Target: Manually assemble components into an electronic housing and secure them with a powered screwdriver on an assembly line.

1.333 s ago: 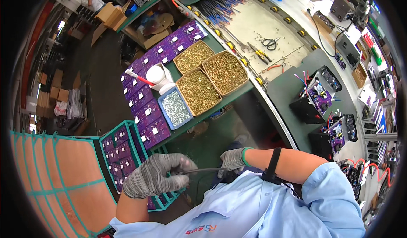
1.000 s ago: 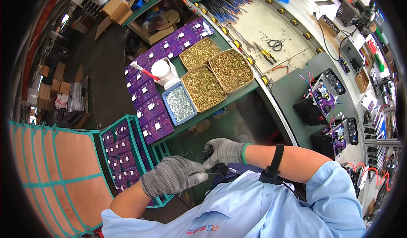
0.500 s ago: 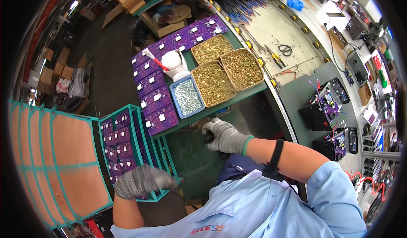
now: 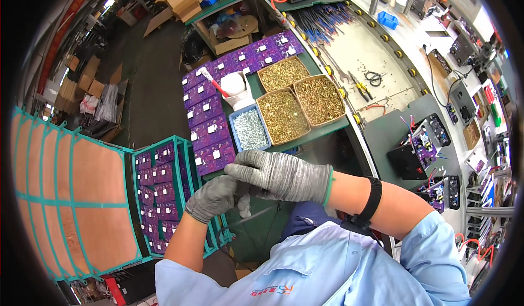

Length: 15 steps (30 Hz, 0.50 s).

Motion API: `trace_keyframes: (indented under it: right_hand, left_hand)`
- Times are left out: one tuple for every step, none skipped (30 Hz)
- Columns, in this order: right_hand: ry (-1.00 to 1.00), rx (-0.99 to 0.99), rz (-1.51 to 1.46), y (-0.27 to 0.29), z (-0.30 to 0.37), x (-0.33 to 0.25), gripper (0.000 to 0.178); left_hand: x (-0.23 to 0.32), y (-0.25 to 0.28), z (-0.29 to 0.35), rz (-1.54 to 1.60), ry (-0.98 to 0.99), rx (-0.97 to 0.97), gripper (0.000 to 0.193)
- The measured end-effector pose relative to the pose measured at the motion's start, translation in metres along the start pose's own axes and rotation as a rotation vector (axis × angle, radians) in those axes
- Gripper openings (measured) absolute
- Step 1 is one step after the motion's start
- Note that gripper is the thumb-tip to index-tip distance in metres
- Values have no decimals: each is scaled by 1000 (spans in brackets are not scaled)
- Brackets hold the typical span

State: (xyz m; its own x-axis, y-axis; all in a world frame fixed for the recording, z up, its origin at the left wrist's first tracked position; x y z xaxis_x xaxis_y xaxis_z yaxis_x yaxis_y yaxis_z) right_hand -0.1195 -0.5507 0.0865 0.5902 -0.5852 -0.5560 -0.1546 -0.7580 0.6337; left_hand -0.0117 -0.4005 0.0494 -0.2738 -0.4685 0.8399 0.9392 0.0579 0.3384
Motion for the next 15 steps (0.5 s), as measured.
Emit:
trace_keyframes:
  right_hand:
    - [6,-13,40,2,-2,0,82]
    - [-43,19,-23,2,0,1,78]
    - [-37,18,-19,3,2,0,78]
    - [-100,39,-11,6,6,2,74]
    - [-162,59,-5,8,9,4,70]
    - [-207,110,-37,12,14,2,63]
    - [-199,114,-45,17,8,-6,63]
    - [-125,101,-120,22,1,-21,65]
    - [-56,86,-189,28,-6,-38,67]
    - [-53,-1,-193,24,-16,-55,71]
    - [-54,-57,-254,9,-22,-63,76]
    - [-98,-129,-180,-5,-18,-64,67]
    - [-156,-203,-100,-20,-13,-57,59]
    - [-200,-450,-1,-36,-5,-46,45]
    - [-221,-697,78,-52,5,-40,32]
  left_hand:
    - [3,2,2,-6,-1,9,46]
    - [3,0,5,291,61,-61,47]
    - [3,-1,6,591,118,-137,47]
    - [2,0,14,582,170,-75,46]
    - [1,2,17,581,168,-69,46]
    - [-2,8,19,610,210,0,46]
    - [-6,12,25,640,264,79,46]
    - [-6,15,29,635,235,81,46]
    - [-8,15,32,633,239,85,46]
    - [-9,13,38,558,253,53,46]
    - [-8,11,46,483,270,23,46]
    - [21,10,48,324,383,68,46]
    - [14,11,42,327,371,57,46]
    - [2,14,38,282,372,110,46]
    - [-7,19,45,240,396,182,46]
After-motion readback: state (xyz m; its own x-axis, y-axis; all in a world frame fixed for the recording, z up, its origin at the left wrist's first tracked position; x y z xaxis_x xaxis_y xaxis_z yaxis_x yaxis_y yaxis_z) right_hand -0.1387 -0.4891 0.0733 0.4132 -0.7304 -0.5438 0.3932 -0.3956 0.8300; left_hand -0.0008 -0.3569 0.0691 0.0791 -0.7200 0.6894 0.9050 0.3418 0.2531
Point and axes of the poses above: each hand's wrist, its own z-axis away from the middle knuckle, its own y-axis out of the back of the hand, x = y × z, the point moved 5 cm from there along -z, towards the middle knuckle, and after that the axes turned 2 degrees about y, right-handed, at the moved point
